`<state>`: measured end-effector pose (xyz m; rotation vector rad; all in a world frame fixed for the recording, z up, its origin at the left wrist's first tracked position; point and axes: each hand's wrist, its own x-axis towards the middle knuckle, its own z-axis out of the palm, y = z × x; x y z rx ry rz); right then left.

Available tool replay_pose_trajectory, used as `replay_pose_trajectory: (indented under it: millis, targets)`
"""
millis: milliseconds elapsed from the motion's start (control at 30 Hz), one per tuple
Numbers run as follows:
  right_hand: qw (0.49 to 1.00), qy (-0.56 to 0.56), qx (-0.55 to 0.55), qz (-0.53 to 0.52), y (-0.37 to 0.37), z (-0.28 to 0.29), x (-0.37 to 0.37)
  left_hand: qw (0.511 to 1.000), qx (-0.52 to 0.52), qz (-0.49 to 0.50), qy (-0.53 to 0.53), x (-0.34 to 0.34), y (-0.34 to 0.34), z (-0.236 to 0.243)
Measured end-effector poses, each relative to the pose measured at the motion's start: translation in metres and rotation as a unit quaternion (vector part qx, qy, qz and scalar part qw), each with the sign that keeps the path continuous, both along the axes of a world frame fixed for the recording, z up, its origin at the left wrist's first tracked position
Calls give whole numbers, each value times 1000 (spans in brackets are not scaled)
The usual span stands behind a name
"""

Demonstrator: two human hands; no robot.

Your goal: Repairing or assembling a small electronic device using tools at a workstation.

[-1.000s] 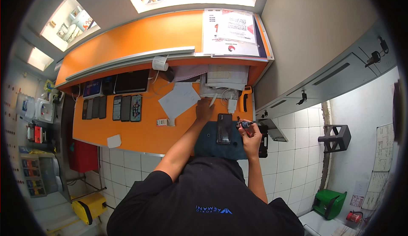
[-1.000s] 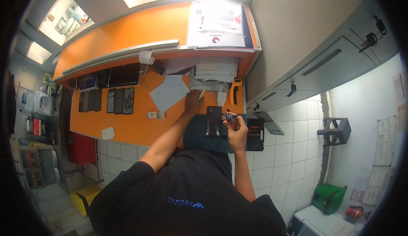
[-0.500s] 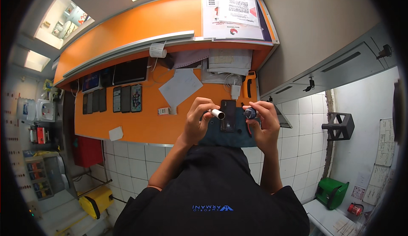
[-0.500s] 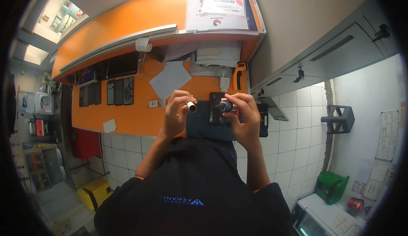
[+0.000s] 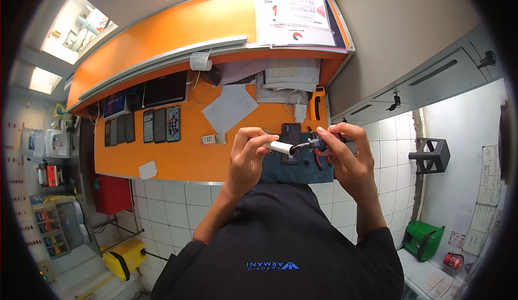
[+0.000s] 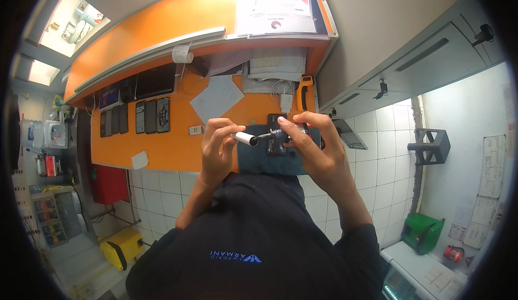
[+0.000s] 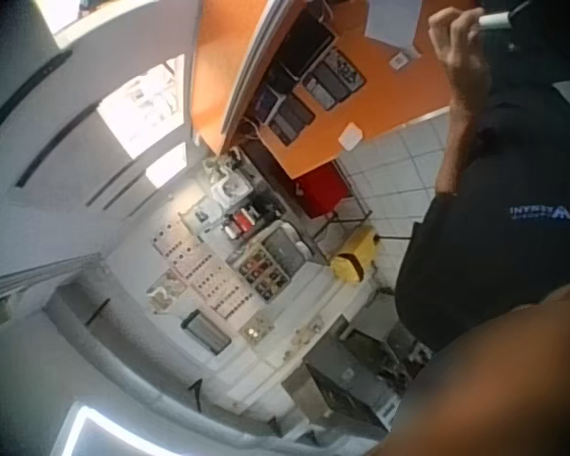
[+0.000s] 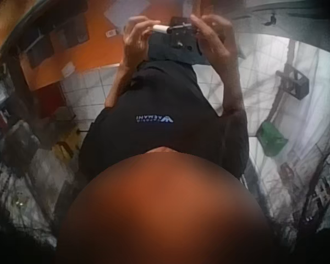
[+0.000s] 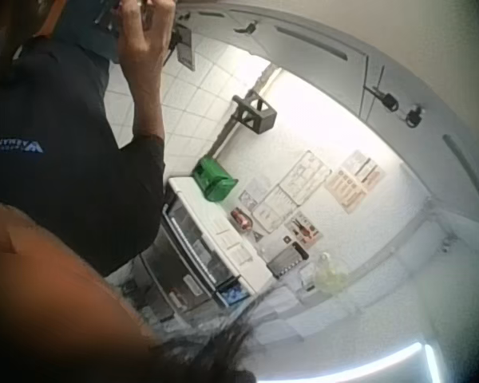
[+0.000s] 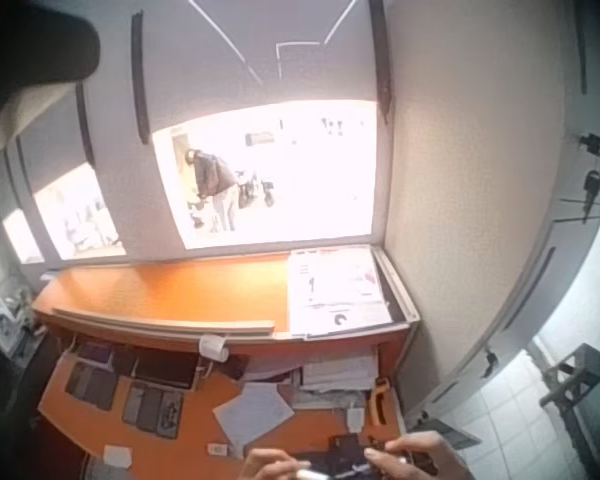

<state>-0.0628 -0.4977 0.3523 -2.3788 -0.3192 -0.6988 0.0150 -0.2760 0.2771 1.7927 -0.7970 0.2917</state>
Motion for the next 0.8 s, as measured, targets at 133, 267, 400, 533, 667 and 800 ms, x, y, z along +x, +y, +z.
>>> replay_pose_trajectory:
  millis: [133, 267, 400, 533, 667, 800]
  targets:
    - [996, -4, -94, 0, -4, 19, 2, 1000, 2, 2, 28, 2, -2, 2]
    - [994, 9, -93, 54, -10, 31, 12, 999, -7, -7, 34, 2, -6, -3]
    - [975, 71, 169, 128, -15, 14, 25, 998, -29, -22, 59, 1, -11, -10]
    - [882, 118, 398, 223, -3, -9, 33, 991, -56, -63, 102, -5, -15, -20]
    - [888, 101, 405, 195, 17, -19, 31, 986, -50, -68, 143, -10, -13, -16]
    - [897, 76, 394, 187, 20, -17, 34, 973, -76, -94, 196, -12, -15, -11]
